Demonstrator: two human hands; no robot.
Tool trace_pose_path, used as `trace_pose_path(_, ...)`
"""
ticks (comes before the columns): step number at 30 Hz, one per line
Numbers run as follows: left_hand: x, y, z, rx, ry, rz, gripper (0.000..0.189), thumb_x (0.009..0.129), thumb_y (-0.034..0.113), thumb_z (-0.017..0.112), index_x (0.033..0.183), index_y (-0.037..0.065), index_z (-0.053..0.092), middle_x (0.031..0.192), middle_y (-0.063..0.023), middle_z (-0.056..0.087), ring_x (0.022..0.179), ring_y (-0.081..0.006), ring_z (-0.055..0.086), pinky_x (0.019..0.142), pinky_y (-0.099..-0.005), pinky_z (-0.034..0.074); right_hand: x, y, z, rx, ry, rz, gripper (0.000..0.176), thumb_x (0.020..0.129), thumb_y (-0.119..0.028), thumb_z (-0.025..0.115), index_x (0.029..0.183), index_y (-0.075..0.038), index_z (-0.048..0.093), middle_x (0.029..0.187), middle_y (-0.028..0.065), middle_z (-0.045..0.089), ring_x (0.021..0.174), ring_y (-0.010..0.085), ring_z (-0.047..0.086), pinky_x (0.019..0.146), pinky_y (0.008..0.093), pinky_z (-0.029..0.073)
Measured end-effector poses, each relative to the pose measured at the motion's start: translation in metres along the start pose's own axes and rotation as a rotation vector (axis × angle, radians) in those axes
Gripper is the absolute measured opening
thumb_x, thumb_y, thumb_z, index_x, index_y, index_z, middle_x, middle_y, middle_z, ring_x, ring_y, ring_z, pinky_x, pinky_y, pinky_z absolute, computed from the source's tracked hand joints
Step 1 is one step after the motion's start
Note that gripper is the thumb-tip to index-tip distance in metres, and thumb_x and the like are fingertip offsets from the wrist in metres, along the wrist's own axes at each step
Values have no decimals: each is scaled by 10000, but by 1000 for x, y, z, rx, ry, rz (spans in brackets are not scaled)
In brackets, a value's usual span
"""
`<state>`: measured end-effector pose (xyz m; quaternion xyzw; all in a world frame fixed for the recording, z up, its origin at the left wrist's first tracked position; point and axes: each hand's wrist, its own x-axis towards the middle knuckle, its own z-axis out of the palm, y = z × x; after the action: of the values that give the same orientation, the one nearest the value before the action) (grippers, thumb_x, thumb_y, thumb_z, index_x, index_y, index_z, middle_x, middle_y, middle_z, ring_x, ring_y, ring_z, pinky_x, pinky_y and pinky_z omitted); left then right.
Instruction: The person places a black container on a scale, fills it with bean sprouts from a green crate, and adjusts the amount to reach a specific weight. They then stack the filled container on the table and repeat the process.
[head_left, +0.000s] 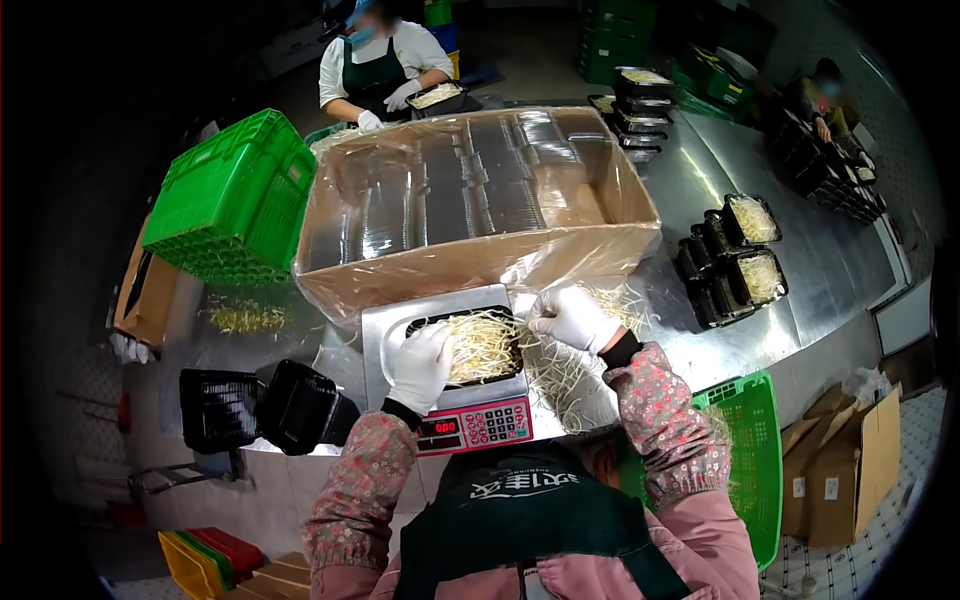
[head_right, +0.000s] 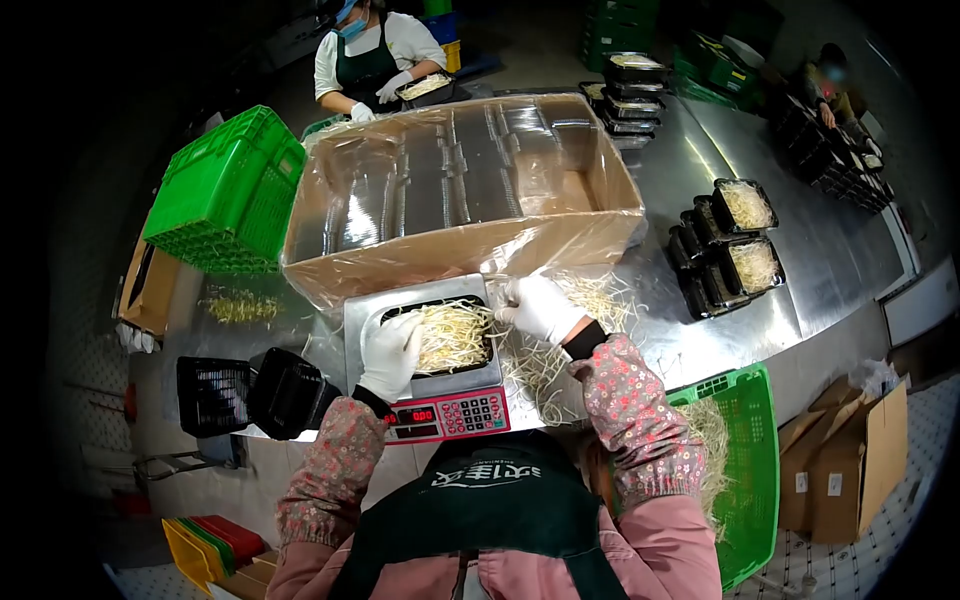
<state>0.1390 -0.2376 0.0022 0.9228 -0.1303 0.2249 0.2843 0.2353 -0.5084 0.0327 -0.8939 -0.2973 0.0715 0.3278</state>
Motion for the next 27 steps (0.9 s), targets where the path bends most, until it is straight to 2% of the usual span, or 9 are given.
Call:
trace_pose_path(6,3,-7,-10,-22,67,-7,198,852,55,615,1032,0,675,1056,-163,680,1000,-302,642,900,-363,490,8,-47,-40,290,25,-65,129,831,-129,696,901,-21,701,818,144,693,758,259,673,717,340,518)
trace_pose_path(12,-5,-8,-33,-488,328,-396,306,937,55,522,1219,-45,584,1189,-185,627,1134,-282,588,1007,-345,431,33,-65,8,369,2,-313,142,843,-138,695,955,-54,718,885,107,696,800,256,672,751,336,528)
trace_pose_path(16,-20,-20,-37,-293,132,-295,431,956,159,519,1329,-55,479,1342,-236,507,1272,-333,467,1082,-382,347,42,-49,49,-107,-129,-329,213,828,-184,700,1011,-78,719,962,103,670,887,283,643,805,377,513)
trace_pose_path(19,-19,-6,-47,-195,-4,-232,615,903,261,596,1366,-91,398,1390,-271,435,1321,-394,384,1122,-427,282,39,-41,40,-51,-27,-432,222,823,-173,697,1022,-77,716,979,106,663,912,292,631,822,374,505)
trace_pose_path(21,-19,-3,-45,-99,-91,-128,799,818,364,684,1378,-107,363,1410,-289,397,1338,-428,345,1126,-474,252,29,-36,24,78,23,-310,222,851,-171,677,1048,-73,712,990,123,665,970,287,625,885,371,491)
trace_pose_path(22,-17,0,-44,-99,-90,-128,799,818,364,684,1378,-107,363,1410,-289,397,1338,-428,345,1126,-474,252,25,-40,16,115,98,-280,217,865,-172,668,1053,-73,712,1010,130,668,987,282,626,904,373,488)
trace_pose_path(23,-12,6,-41,-8,-140,-46,823,806,388,693,1381,-101,365,1415,-288,391,1341,-425,343,1120,-486,249,19,-47,8,175,60,-66,273,890,-186,651,1120,-42,677,1065,166,666,1041,296,619,936,372,479)
trace_pose_path(26,0,21,-15,111,-227,85,836,764,423,712,1361,-75,404,1394,-260,416,1306,-424,369,1089,-527,262,20,-46,48,112,243,-232,367,895,-210,653,1190,5,619,1120,210,646,1072,330,610,941,389,478)
trace_pose_path(27,0,18,-2,151,-284,81,797,760,393,707,1343,-70,421,1370,-255,435,1287,-418,385,1086,-532,265,16,-45,72,109,182,-176,466,908,-278,634,1250,30,560,1173,229,620,1127,359,582,962,407,467)
